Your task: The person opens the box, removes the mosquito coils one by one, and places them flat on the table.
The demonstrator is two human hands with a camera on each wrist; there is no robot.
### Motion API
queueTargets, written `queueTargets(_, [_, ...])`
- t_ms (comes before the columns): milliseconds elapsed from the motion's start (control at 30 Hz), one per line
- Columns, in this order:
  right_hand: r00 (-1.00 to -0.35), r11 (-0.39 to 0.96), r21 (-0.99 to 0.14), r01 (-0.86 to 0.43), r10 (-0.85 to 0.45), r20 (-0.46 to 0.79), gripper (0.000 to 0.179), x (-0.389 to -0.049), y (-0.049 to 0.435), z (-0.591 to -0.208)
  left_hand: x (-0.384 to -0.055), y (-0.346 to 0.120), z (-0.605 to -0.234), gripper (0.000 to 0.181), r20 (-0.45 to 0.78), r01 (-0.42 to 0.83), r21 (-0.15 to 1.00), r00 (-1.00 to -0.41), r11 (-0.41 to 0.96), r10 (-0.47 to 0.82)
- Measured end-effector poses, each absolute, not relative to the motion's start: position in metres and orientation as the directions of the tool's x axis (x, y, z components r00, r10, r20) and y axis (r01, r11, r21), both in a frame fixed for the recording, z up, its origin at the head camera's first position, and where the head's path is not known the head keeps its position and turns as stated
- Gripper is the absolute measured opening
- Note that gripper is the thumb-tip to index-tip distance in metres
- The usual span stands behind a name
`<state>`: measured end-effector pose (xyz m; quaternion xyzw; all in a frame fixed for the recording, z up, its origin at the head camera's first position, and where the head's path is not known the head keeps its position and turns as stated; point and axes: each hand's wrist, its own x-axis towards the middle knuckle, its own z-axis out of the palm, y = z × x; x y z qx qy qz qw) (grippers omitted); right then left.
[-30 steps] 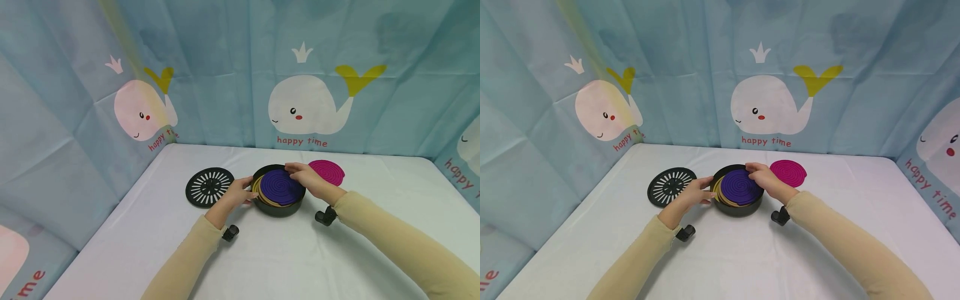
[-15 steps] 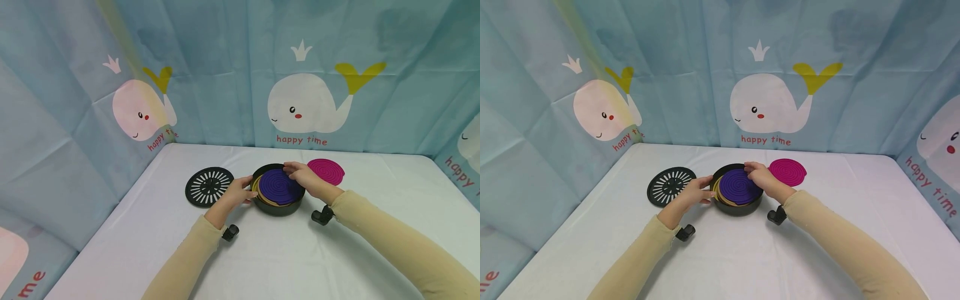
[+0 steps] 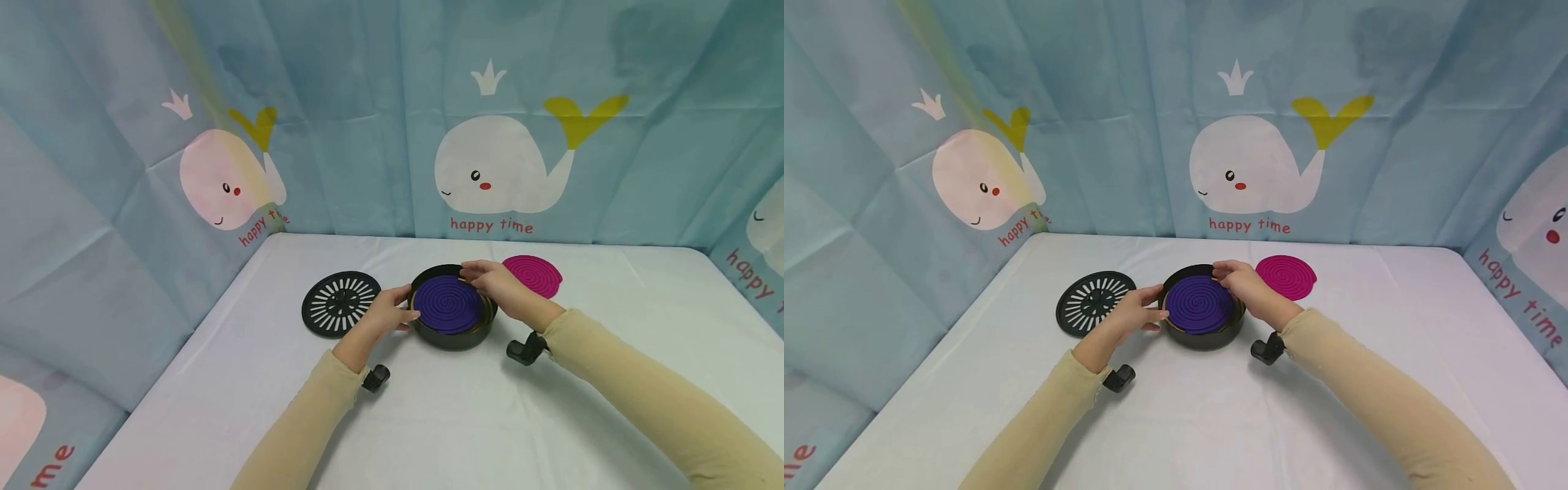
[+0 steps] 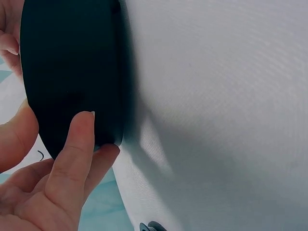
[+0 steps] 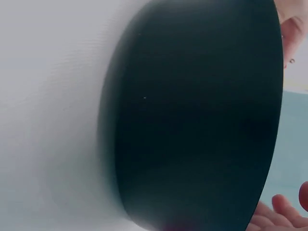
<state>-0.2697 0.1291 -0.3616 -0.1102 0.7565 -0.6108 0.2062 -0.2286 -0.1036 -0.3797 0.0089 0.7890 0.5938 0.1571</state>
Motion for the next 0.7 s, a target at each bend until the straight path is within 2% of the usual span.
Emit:
queueTargets(367, [-0.879, 0.222, -0.949, 0.224, -0.375, -0.295, 0.059, -0.2727, 0.1261, -0.3613, -0.2291, -0.1032, -0.38, 0.066, -0.227, -0.164, 0.942, -0.955, 0.293, 0.193])
queueTargets(700, [-0.864, 0.218, -0.95, 0.225, -0.405, -0.298, 0.058, -0.2701, 0.1247, -0.3562, -0.2271, -0.1031, -0.3776, 0.067, -0.23, -0.167, 0.943, -0.953, 0.289, 0.199])
